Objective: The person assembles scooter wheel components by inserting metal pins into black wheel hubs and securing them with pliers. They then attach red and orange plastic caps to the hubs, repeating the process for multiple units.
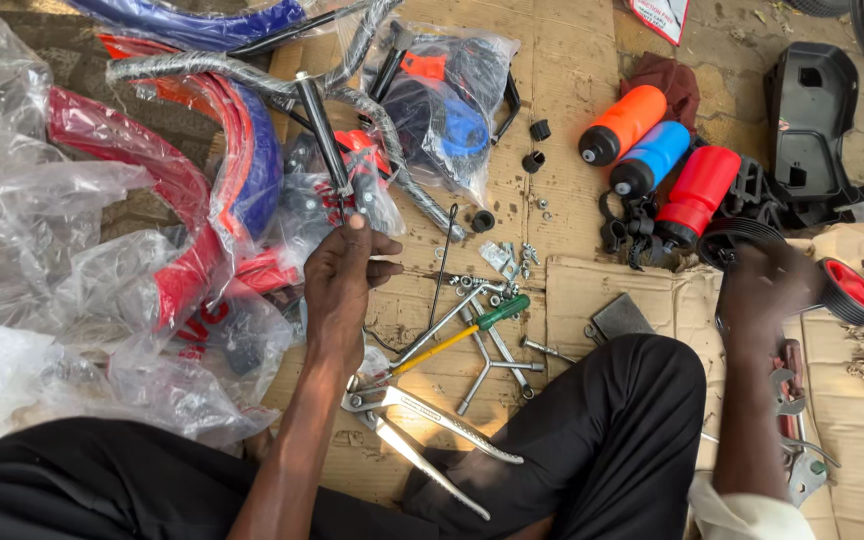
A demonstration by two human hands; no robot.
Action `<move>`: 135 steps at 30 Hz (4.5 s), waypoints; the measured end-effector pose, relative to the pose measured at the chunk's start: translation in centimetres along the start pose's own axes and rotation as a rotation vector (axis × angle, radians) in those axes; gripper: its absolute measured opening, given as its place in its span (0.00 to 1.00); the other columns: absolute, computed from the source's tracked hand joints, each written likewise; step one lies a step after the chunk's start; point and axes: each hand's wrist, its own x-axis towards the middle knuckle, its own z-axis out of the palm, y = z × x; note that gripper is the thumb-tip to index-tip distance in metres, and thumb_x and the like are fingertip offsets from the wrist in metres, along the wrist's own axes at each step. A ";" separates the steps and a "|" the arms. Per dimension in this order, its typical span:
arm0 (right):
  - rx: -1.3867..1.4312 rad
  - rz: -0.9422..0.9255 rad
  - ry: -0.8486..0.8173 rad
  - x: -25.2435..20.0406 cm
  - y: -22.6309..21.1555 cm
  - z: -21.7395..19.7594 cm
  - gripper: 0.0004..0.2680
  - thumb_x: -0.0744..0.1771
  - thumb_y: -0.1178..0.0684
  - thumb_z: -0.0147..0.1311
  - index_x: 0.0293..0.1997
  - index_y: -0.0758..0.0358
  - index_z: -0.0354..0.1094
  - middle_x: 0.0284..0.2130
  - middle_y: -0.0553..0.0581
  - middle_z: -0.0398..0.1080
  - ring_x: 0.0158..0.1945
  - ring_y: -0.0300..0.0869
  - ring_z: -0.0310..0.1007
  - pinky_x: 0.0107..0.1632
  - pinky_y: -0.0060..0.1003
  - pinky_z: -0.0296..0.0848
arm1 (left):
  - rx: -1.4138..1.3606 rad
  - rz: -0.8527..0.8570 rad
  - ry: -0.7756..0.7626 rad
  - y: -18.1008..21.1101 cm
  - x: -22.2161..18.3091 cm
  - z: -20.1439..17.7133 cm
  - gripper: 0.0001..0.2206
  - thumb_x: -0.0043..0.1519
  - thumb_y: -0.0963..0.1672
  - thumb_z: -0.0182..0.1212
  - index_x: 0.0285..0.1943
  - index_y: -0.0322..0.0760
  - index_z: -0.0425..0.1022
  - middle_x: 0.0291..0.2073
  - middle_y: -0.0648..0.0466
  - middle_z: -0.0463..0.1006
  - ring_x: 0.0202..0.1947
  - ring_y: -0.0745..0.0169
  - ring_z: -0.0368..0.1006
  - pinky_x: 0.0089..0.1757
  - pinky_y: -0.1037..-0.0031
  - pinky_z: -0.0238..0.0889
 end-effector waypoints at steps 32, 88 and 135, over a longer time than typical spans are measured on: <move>-0.255 -0.120 0.125 11.8 -8.1 11.2 0.21 0.63 0.54 0.66 0.63 0.56 0.66 0.56 0.65 0.64 0.55 0.60 0.69 0.54 0.53 0.71 | -0.228 -0.236 0.071 -1.1 1.6 0.1 0.11 0.69 0.47 0.58 0.43 0.35 0.77 0.36 0.49 0.82 0.34 0.64 0.77 0.43 0.71 0.71; 1.141 0.025 -0.436 16.6 -29.3 15.4 0.04 0.73 0.61 0.54 0.44 0.60 0.64 0.32 0.46 0.64 0.32 0.35 0.58 0.35 0.33 0.59 | -0.036 -0.017 0.026 -0.4 1.1 0.0 0.12 0.66 0.49 0.62 0.40 0.35 0.77 0.34 0.52 0.80 0.34 0.66 0.71 0.41 0.72 0.65; 0.853 0.079 -0.480 -12.0 -38.8 1.2 0.03 0.65 0.62 0.59 0.37 0.71 0.75 0.31 0.57 0.77 0.32 0.36 0.76 0.35 0.31 0.78 | 0.194 0.175 -0.088 -2.4 -1.6 1.2 0.06 0.65 0.41 0.66 0.35 0.33 0.79 0.27 0.58 0.76 0.28 0.74 0.64 0.32 0.77 0.60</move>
